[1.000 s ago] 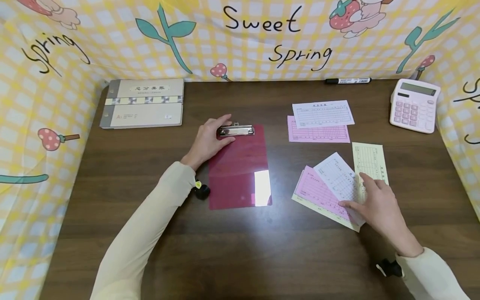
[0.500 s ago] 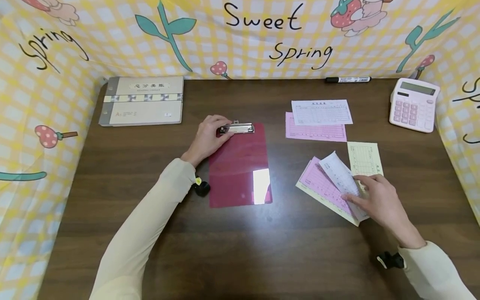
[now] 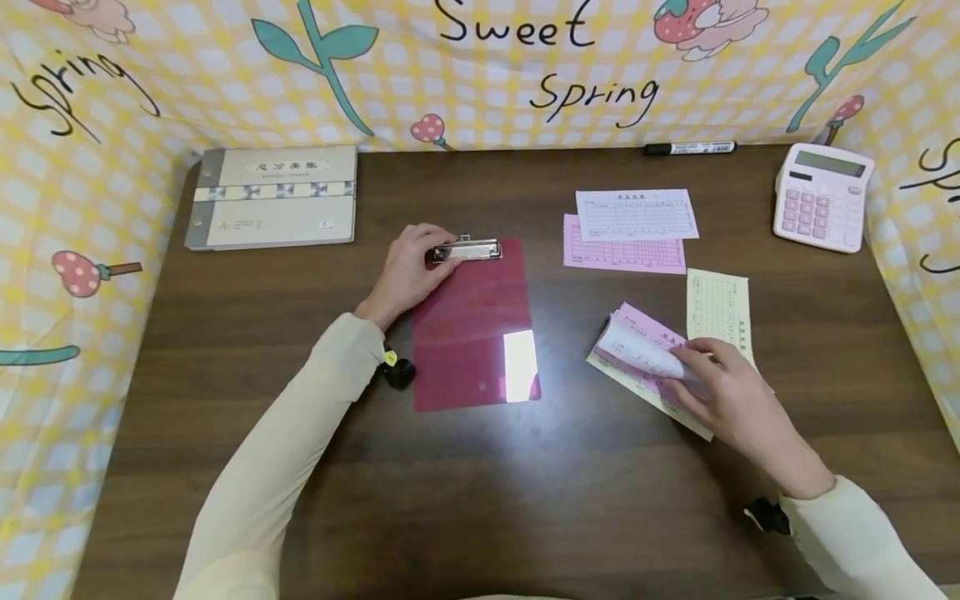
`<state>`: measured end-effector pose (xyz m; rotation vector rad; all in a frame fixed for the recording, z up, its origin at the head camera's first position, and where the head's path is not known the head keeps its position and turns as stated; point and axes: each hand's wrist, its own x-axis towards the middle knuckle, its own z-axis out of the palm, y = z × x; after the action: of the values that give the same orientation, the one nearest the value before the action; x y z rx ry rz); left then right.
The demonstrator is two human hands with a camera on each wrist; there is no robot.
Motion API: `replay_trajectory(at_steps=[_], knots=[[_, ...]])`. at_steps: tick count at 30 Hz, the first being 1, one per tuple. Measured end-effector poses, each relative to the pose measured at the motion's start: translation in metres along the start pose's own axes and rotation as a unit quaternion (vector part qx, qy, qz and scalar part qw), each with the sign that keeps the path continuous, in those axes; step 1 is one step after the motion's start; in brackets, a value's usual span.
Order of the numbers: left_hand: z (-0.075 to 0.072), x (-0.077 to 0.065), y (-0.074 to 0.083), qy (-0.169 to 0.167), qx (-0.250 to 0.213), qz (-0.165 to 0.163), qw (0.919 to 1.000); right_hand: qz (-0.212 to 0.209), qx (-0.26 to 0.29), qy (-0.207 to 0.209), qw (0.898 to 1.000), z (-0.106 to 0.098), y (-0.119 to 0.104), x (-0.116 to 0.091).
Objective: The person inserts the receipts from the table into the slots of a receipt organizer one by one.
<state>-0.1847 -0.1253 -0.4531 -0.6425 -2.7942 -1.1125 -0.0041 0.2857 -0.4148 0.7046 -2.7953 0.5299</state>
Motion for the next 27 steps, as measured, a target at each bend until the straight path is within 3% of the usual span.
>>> replay_trajectory(at_steps=[5,8,12,17,20,22,25,27], knots=[[0.001,0.0,-0.001,0.003,-0.004,0.001,1.0,-0.059,0.005,-0.027,0.998,0.005,-0.001,0.003],[0.001,0.001,-0.001,0.004,-0.006,0.0,1.0,-0.049,-0.004,-0.032,0.998,0.005,-0.003,0.004],[0.001,0.0,-0.001,0.0,-0.008,-0.004,1.0,0.042,-0.019,-0.01,0.999,0.002,-0.01,0.003],[-0.001,0.002,0.0,0.0,-0.009,-0.009,0.9999,0.179,-0.029,0.015,0.983,0.004,-0.014,0.002],[-0.001,0.002,0.0,0.0,-0.011,-0.012,0.9999,0.251,-0.052,0.011,0.966,0.005,-0.007,0.004],[0.0,0.003,0.0,-0.002,-0.009,-0.013,0.9999,0.319,-0.055,-0.014,0.946,0.002,0.0,0.008],[0.001,0.002,0.0,-0.002,-0.011,-0.013,0.9999,0.408,-0.056,-0.092,0.906,-0.003,0.012,0.014],[0.003,0.003,0.0,-0.002,-0.009,-0.012,0.9999,0.44,-0.054,-0.154,0.883,-0.006,0.019,0.017]])
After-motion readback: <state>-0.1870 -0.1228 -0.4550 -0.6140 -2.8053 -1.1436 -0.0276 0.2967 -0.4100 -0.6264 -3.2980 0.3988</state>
